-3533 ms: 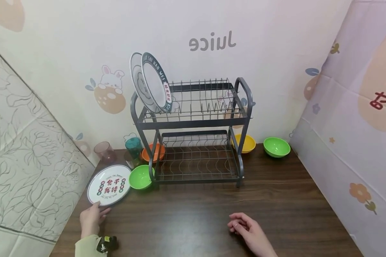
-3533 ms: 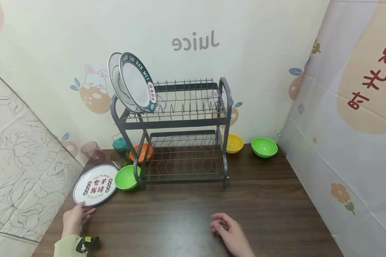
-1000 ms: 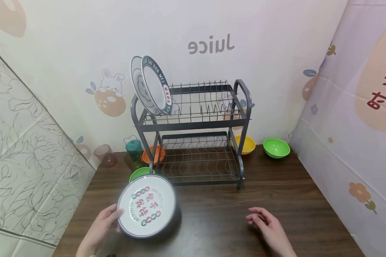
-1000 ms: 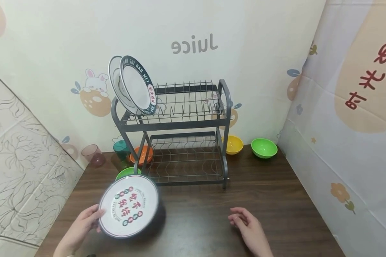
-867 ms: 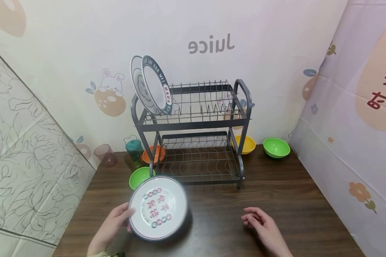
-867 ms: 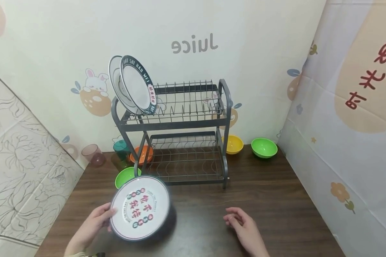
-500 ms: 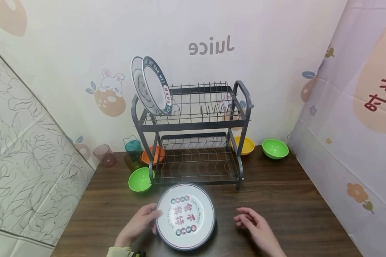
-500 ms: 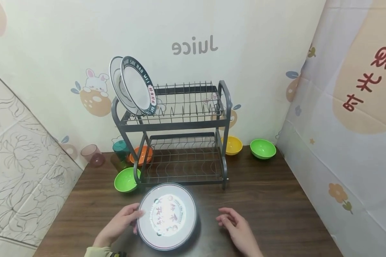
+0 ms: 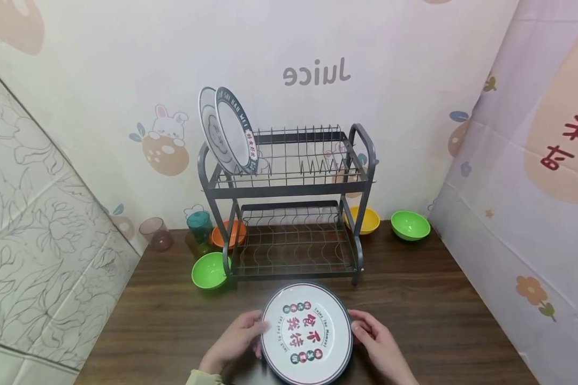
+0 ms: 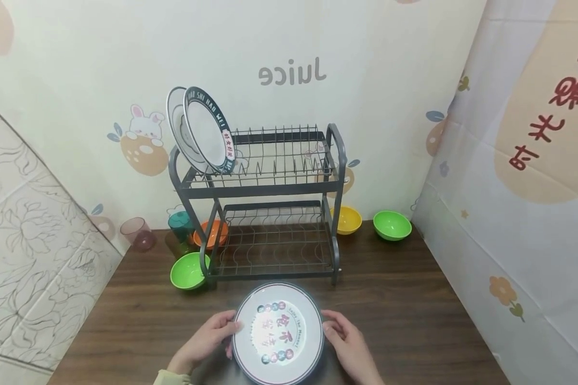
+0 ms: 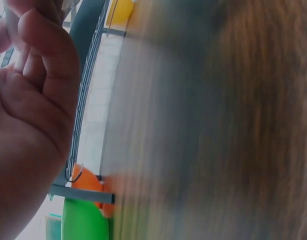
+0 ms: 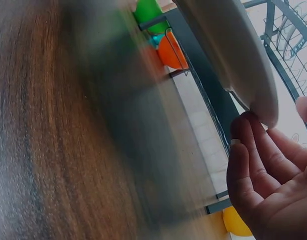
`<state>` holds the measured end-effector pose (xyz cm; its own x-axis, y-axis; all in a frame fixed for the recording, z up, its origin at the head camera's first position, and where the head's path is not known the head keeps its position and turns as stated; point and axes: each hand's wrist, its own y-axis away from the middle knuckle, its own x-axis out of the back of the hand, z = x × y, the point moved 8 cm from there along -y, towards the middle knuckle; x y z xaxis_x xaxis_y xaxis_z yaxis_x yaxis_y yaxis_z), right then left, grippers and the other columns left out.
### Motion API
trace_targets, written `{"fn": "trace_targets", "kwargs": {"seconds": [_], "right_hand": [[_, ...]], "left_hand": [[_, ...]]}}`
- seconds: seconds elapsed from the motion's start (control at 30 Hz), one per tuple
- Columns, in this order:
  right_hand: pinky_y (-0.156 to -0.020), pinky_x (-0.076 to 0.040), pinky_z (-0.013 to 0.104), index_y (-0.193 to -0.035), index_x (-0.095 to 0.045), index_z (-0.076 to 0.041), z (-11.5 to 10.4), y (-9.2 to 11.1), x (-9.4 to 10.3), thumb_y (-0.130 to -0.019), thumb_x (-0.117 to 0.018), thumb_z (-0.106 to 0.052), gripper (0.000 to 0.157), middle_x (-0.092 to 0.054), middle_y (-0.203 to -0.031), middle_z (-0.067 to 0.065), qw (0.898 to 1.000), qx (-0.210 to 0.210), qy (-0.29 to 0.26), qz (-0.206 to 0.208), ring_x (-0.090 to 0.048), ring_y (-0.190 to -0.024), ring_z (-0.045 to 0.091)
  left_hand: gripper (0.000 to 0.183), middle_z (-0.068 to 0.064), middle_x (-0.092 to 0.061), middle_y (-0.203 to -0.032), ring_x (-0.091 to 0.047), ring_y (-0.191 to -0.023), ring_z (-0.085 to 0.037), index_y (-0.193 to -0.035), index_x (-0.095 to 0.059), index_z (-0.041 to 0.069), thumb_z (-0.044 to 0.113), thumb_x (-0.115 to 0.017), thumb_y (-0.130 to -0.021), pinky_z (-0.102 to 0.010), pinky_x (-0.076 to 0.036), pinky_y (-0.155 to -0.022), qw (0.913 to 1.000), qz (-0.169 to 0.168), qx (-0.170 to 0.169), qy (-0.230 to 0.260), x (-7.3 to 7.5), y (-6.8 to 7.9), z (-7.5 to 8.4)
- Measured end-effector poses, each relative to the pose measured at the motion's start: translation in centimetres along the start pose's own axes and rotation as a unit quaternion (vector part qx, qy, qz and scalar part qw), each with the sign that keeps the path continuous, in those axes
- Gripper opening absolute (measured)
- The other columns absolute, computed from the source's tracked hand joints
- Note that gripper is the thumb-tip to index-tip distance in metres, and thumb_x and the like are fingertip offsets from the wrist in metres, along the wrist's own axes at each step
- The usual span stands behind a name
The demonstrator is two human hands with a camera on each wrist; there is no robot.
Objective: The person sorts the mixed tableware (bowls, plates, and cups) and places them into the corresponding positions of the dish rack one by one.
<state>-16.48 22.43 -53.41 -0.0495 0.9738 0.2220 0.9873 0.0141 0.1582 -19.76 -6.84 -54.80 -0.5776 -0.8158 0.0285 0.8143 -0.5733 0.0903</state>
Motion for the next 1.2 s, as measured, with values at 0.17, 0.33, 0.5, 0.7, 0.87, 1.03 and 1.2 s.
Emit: {"fn": "trace_targets", "kwargs": {"seconds": [0.17,0.33,0.5,0.7,0.87,1.03,1.2], "right_hand": [[-0.079,-0.051,0.024,-0.139,-0.049,0.007,0.9,-0.1,-0.2,-0.097,-0.064,-0.015,0.049,-0.068,-0.112,0.017,0.999,-0.025,0.029,0.003,-0.064,-0.097,0.018],[-0.078,-0.052,0.025,-0.146,-0.036,0.011,1.9,0.0,-0.7,-0.097,-0.063,-0.013,0.06,-0.062,-0.125,0.025,0.998,-0.056,0.016,-0.007,-0.064,-0.103,0.024],[-0.075,-0.054,0.029,-0.147,-0.03,0.012,2.3,0.1,-0.9,-0.097,-0.059,-0.005,0.06,-0.065,-0.117,0.026,0.998,-0.062,-0.006,-0.013,-0.068,-0.096,0.027],[-0.073,-0.055,0.032,-0.147,-0.026,0.013,2.9,0.2,-0.8,-0.098,-0.057,-0.004,0.061,-0.069,-0.109,0.024,0.995,-0.088,-0.036,-0.01,-0.07,-0.091,0.027],[-0.064,-0.055,0.037,-0.148,-0.028,0.011,3.4,0.3,-0.4,-0.098,-0.058,-0.004,0.06,-0.071,-0.1,0.017,0.991,-0.12,-0.059,0.029,-0.068,-0.081,0.029],[-0.058,-0.052,0.034,-0.148,-0.03,0.009,3.3,0.1,0.0,-0.099,-0.057,-0.004,0.058,-0.07,-0.096,0.014,0.99,-0.12,-0.054,0.05,-0.065,-0.073,0.028],[-0.056,-0.05,0.033,-0.148,-0.03,0.009,3.6,0.0,0.6,-0.099,-0.058,-0.005,0.058,-0.07,-0.094,0.013,0.99,-0.122,-0.046,0.055,-0.063,-0.071,0.027]], "left_hand": [[0.026,-0.002,-0.063,-0.068,-0.058,-0.052,-0.01,-0.102,-0.055,-0.009,0.017,-0.054,-0.102,-0.023,-0.049,-0.052,0.9999,-0.002,-0.001,0.015,-1.0,-0.2,-0.1],[0.027,-0.002,-0.064,-0.069,-0.06,-0.053,-0.011,-0.102,-0.056,-0.007,0.02,-0.053,-0.103,-0.024,-0.05,-0.053,0.9998,-0.001,0.003,0.02,-1.8,-0.9,-0.6],[0.025,-0.003,-0.063,-0.069,-0.06,-0.056,-0.013,-0.101,-0.058,-0.004,0.021,-0.053,-0.103,-0.025,-0.049,-0.056,0.9998,0.016,0.01,0.007,-2.1,-1.3,-0.9],[0.027,-0.002,-0.061,-0.072,-0.058,-0.064,-0.015,-0.096,-0.062,0.003,0.028,-0.053,-0.103,-0.029,-0.048,-0.064,0.9962,0.065,0.02,-0.054,-1.7,-1.5,-0.9],[0.03,-0.001,-0.061,-0.072,-0.059,-0.067,-0.021,-0.095,-0.063,0.008,0.033,-0.051,-0.104,-0.032,-0.049,-0.066,0.9926,0.078,0.016,-0.091,-1.1,-2.1,-0.4],[0.03,-0.005,-0.065,-0.076,-0.063,-0.069,-0.025,-0.106,-0.065,0.005,0.031,-0.05,-0.105,-0.036,-0.052,-0.066,0.993,0.086,0.007,-0.081,-0.2,-2.3,-0.2],[0.032,-0.009,-0.069,-0.082,-0.064,-0.071,-0.022,-0.112,-0.062,-0.002,0.027,-0.05,-0.105,-0.036,-0.054,-0.066,0.993,0.096,0.007,-0.069,1.1,-1.8,-0.5]]}}
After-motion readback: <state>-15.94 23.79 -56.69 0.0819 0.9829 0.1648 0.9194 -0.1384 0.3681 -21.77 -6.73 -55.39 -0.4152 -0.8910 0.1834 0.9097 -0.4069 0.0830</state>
